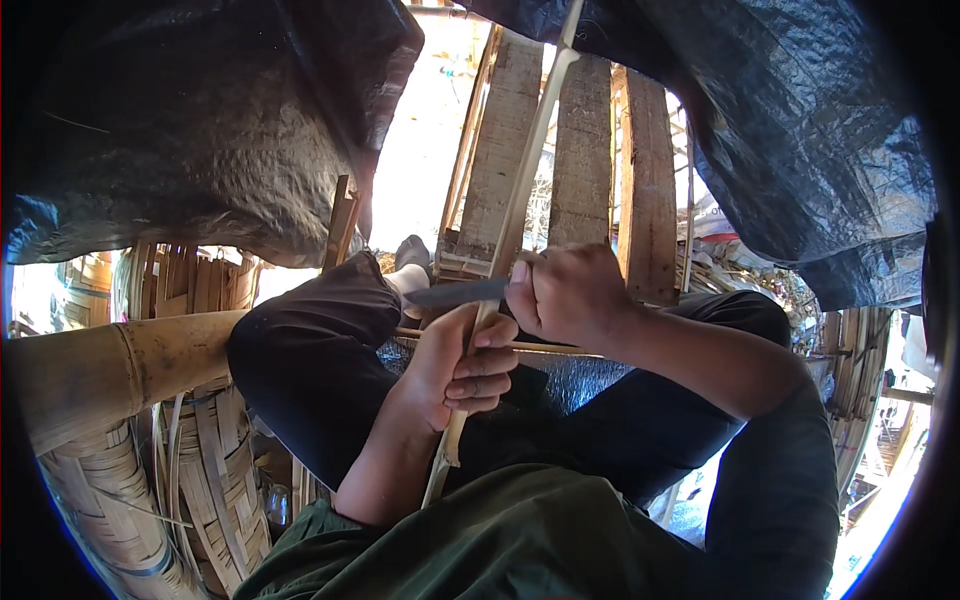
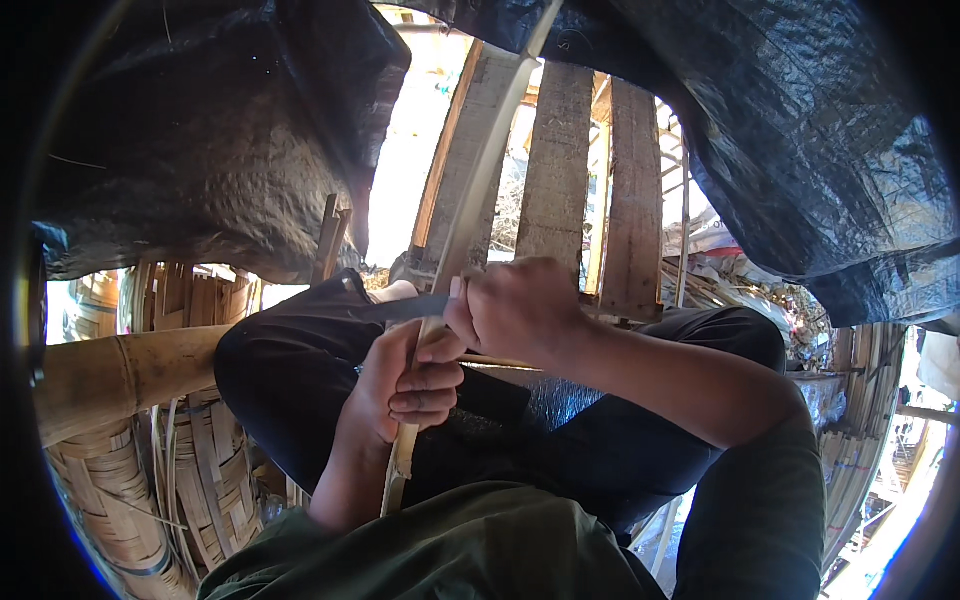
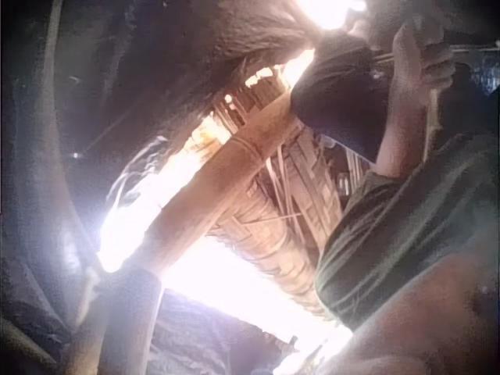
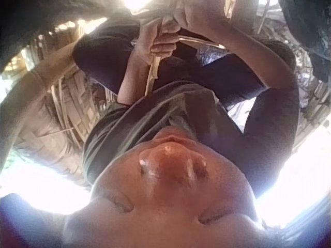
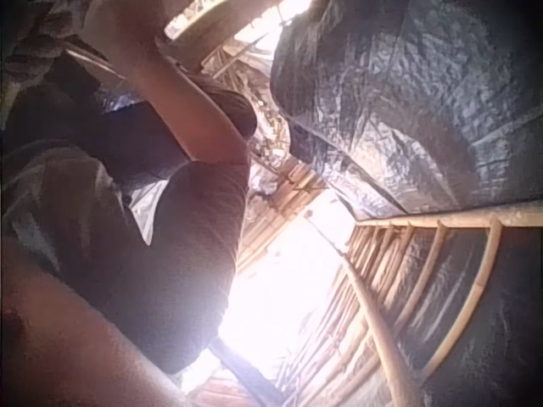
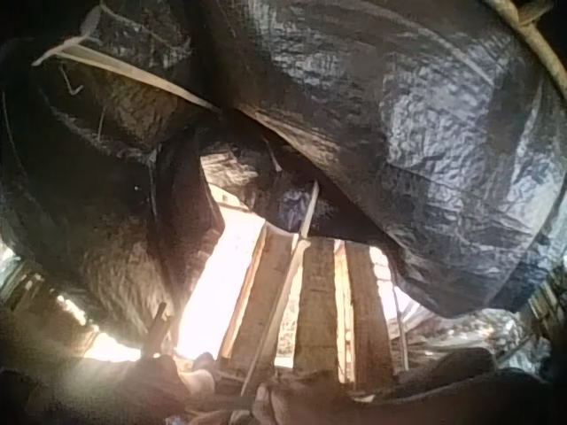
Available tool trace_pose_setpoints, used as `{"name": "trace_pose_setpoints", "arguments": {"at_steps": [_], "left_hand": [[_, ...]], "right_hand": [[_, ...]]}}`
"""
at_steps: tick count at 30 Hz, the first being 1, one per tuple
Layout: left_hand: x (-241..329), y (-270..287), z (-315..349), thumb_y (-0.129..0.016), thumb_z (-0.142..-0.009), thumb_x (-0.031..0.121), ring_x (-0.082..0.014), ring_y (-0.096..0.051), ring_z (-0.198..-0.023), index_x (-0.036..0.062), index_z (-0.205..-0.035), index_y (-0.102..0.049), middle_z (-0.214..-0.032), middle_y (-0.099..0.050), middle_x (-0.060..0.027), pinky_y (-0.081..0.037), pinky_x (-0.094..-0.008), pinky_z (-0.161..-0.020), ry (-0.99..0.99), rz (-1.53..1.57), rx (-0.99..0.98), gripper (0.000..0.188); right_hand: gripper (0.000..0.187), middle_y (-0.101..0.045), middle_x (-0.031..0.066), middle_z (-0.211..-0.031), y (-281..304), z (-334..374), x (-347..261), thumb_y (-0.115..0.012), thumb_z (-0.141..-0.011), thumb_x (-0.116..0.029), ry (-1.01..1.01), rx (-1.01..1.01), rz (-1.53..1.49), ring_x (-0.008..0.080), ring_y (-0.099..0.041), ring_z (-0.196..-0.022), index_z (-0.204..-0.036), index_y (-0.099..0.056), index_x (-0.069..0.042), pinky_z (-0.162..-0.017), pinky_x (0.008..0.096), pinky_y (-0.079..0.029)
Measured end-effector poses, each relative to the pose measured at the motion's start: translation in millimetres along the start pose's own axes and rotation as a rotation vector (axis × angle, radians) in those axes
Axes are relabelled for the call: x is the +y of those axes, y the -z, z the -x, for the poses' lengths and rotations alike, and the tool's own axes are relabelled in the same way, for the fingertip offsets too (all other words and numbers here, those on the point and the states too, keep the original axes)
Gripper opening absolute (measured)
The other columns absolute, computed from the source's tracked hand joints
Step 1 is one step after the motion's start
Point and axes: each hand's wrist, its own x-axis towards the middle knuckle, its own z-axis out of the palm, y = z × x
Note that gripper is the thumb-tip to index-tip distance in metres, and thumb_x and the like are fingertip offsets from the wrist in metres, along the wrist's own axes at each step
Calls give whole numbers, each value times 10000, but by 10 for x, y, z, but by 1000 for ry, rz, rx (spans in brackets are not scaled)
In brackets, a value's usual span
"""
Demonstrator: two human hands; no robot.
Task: The person sets down a mobile phone, holds a thin bamboo stick, and scrapes along its surface using a knife.
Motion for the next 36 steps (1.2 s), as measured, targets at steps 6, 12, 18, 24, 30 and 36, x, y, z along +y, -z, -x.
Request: {"name": "trace_pose_setpoints", "arguments": {"at_steps": [6,12,18,24,30,36], "left_hand": [[-11,3,-16,-237,-1017,309,-25,-199,-298,194,-635,-372,-429,-260,87,-164,-182,-254,-5,-31,1,421],[-28,-14,-35,-256,-1018,328,-20,-191,-305,194,-636,-371,-434,-249,90,-145,-179,-263,-10,-80,67,421],[-50,-36,8,-262,-1029,369,-23,-190,-308,194,-639,-373,-441,-255,94,-147,-184,-271,-18,-92,52,442],[-6,36,-34,-251,-1037,381,-30,-194,-313,194,-650,-374,-449,-259,90,-155,-186,-279,-27,-106,76,447],[-41,-60,4,-272,-1041,495,-33,-191,-323,189,-677,-375,-463,-246,85,-152,-206,-295,-68,-212,242,486],[-87,-72,-80,-306,-1028,548,-49,-214,-322,163,-700,-384,-475,-249,70,-169,-226,-298,-160,-344,388,512]], "right_hand": [[341,-485,97,-424,57,-113,54,-502,-874,-155,-75,37,36,264,-503,-331,-550,-544,-59,-406,404,-469],[397,-469,113,-399,-28,-95,171,-481,-889,-137,-65,26,-57,276,-503,-326,-506,-528,-46,-397,412,-465],[435,-463,138,-389,51,-43,69,-492,-898,-156,-51,-61,-119,313,-524,-345,-480,-522,-44,-412,426,-475],[427,-481,151,-408,30,-119,74,-492,-888,-162,-234,-42,-109,316,-544,-361,-484,-526,-26,-419,416,-481],[436,-510,177,-447,53,-224,221,-467,-907,-196,-236,-127,-151,344,-556,-388,-529,-541,6,-500,489,-517],[440,-522,200,-453,-30,-108,136,-467,-915,-185,-250,-250,-134,364,-570,-406,-524,-546,1,-501,487,-514]]}}
